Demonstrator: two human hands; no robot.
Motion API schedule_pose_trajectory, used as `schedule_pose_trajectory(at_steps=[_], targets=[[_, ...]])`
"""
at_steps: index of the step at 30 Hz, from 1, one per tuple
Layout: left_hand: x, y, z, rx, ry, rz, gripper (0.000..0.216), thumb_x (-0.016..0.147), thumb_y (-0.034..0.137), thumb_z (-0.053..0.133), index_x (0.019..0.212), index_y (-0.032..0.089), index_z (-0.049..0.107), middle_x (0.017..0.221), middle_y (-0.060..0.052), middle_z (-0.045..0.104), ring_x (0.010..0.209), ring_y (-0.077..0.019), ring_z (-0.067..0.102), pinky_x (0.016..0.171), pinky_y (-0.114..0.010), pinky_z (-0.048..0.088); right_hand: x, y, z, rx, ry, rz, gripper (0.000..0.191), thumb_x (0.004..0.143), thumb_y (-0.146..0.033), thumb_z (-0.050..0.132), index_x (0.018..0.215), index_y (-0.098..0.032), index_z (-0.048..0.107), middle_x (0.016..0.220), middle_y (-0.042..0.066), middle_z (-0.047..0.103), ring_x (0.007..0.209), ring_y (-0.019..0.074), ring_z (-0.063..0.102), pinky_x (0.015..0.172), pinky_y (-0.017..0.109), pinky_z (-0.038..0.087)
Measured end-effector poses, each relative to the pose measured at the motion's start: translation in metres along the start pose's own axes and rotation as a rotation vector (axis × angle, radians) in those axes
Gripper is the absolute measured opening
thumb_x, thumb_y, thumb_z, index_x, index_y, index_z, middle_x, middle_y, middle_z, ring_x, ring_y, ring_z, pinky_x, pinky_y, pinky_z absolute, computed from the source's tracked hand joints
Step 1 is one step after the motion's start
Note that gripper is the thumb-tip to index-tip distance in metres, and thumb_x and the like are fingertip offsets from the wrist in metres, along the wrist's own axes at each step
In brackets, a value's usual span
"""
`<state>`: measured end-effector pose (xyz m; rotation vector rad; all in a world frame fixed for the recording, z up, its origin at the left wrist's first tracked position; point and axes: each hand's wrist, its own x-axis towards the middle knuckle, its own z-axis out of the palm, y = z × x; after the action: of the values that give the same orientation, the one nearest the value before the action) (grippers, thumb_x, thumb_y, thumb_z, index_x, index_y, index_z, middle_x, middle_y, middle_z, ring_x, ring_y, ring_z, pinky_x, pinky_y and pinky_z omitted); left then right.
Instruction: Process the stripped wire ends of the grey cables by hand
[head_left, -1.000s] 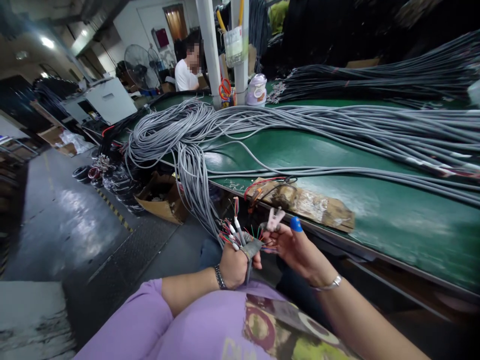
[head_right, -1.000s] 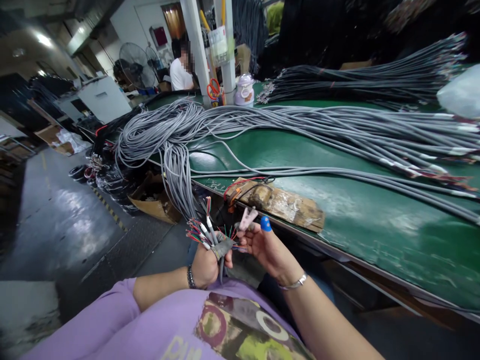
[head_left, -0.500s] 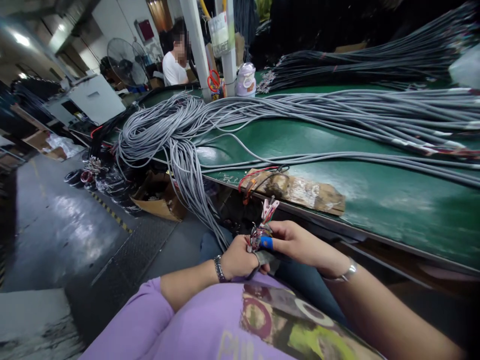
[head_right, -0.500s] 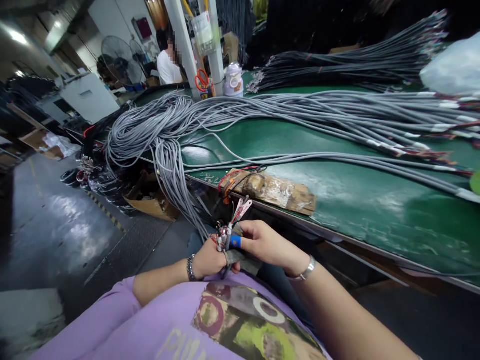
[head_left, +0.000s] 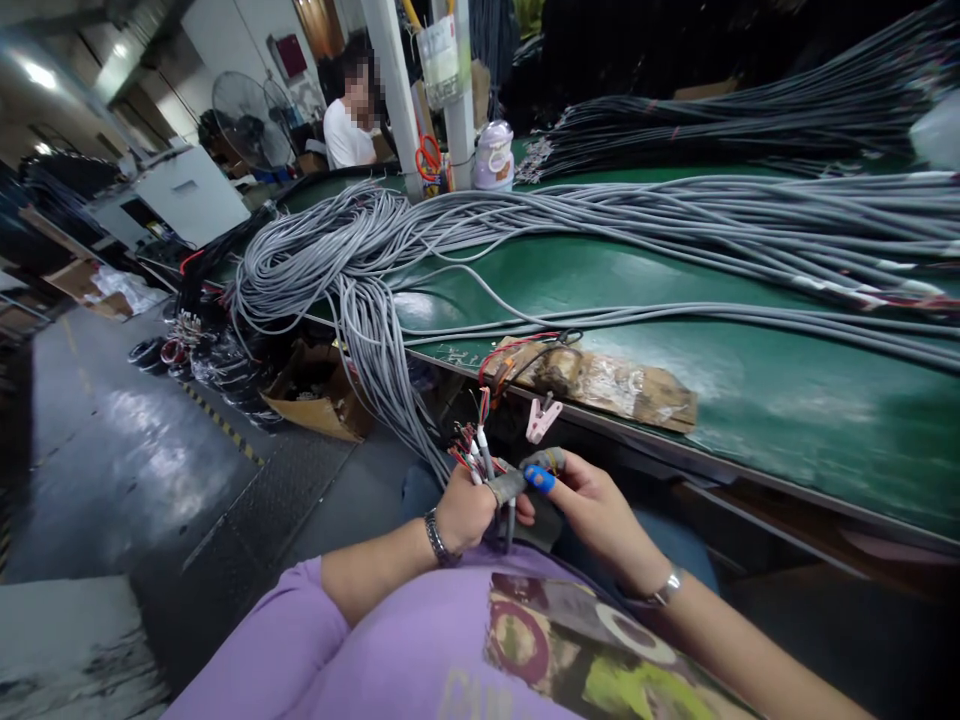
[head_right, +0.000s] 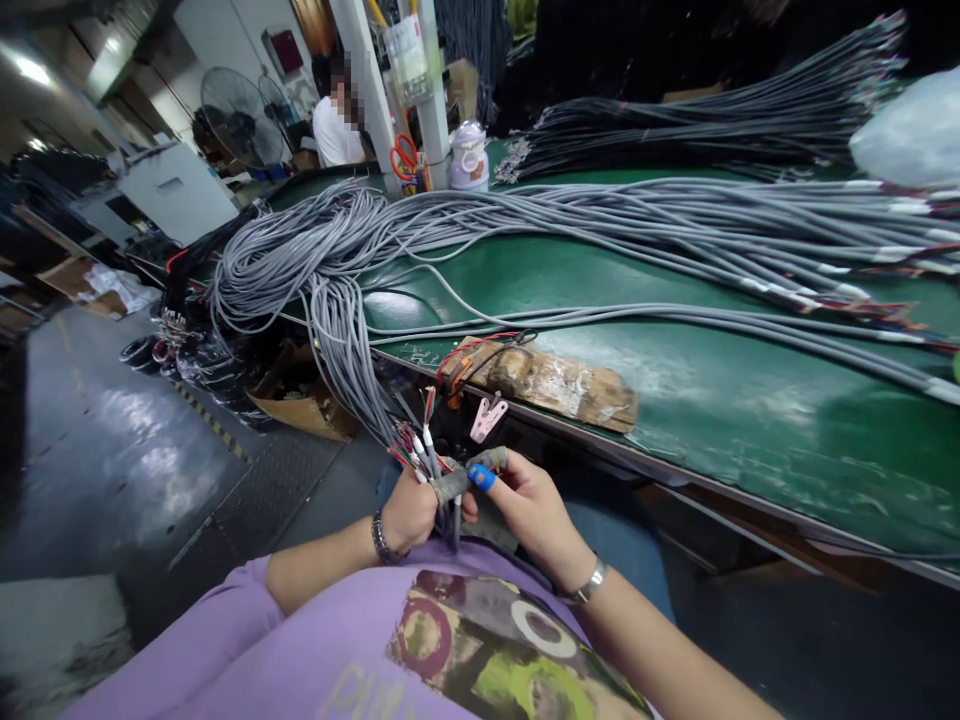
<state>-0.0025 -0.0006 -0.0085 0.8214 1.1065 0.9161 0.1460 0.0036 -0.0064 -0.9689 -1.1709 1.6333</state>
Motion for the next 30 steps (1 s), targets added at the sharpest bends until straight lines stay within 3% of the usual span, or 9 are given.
schedule_pose_trajectory(at_steps=[5, 10, 15, 19, 26, 30], targets=[[-0.007, 0.007, -0.001, 0.15, -0.186, 0.004, 0.046, 0.057, 0.055, 0.077, 0.051, 0.012, 0.06, 0.048, -0.006, 0.061, 0.046, -0.0136, 0.057, 0.05, -0.025, 0.048, 0.009, -0.004, 0.008, 0.039, -0.148, 0.12, 0.03, 0.076, -0.048, 0.068, 0.074, -0.022, 0.054, 0.048, -0.003, 0.06, 0.037, 0.0142, 0.053, 0.042, 0.027, 0.043], [-0.004, -0.004, -0.003, 0.049, -0.046, 0.009, 0.045, 0.062, 0.055, 0.074, 0.057, 0.012, 0.062, 0.047, -0.005, 0.061, 0.043, -0.0134, 0.055, 0.045, -0.024, 0.046, 0.021, 0.0, 0.01, 0.017, -0.108, 0.129, 0.033, 0.075, -0.052, 0.067, 0.074, -0.021, 0.057, 0.041, -0.003, 0.055, 0.034, 0.0151, 0.051, 0.039, 0.027, 0.04], [-0.001, -0.008, -0.004, -0.094, 0.056, 0.026, 0.045, 0.058, 0.053, 0.077, 0.066, 0.011, 0.063, 0.05, -0.004, 0.062, 0.042, -0.0142, 0.057, 0.043, -0.024, 0.046, 0.02, 0.005, 0.005, 0.064, -0.028, 0.072, 0.037, 0.076, -0.056, 0.064, 0.081, -0.019, 0.062, 0.058, -0.001, 0.062, 0.046, 0.0131, 0.055, 0.052, 0.029, 0.043], [-0.001, -0.007, -0.004, -0.075, 0.053, 0.015, 0.045, 0.06, 0.054, 0.076, 0.065, 0.011, 0.063, 0.05, -0.005, 0.062, 0.042, -0.0139, 0.057, 0.044, -0.025, 0.046, 0.016, -0.001, 0.005, 0.028, -0.142, 0.082, 0.03, 0.08, -0.047, 0.064, 0.091, -0.018, 0.061, 0.054, -0.002, 0.061, 0.051, 0.0144, 0.056, 0.057, 0.029, 0.043], [-0.002, -0.011, -0.004, -0.019, 0.046, -0.014, 0.045, 0.058, 0.053, 0.076, 0.069, 0.012, 0.062, 0.048, -0.002, 0.06, 0.043, -0.0156, 0.058, 0.048, -0.028, 0.05, 0.019, -0.008, 0.009, 0.016, -0.219, 0.142, 0.029, 0.078, -0.047, 0.066, 0.077, -0.02, 0.056, 0.047, -0.003, 0.059, 0.045, 0.0151, 0.053, 0.054, 0.03, 0.044], [-0.002, -0.01, -0.004, 0.0, 0.04, 0.008, 0.044, 0.06, 0.054, 0.075, 0.066, 0.012, 0.063, 0.048, -0.003, 0.061, 0.043, -0.0147, 0.057, 0.049, -0.028, 0.05, 0.017, -0.003, 0.011, 0.053, -0.179, 0.146, 0.026, 0.08, -0.044, 0.065, 0.078, -0.021, 0.053, 0.047, -0.004, 0.058, 0.043, 0.0139, 0.051, 0.05, 0.029, 0.042]])
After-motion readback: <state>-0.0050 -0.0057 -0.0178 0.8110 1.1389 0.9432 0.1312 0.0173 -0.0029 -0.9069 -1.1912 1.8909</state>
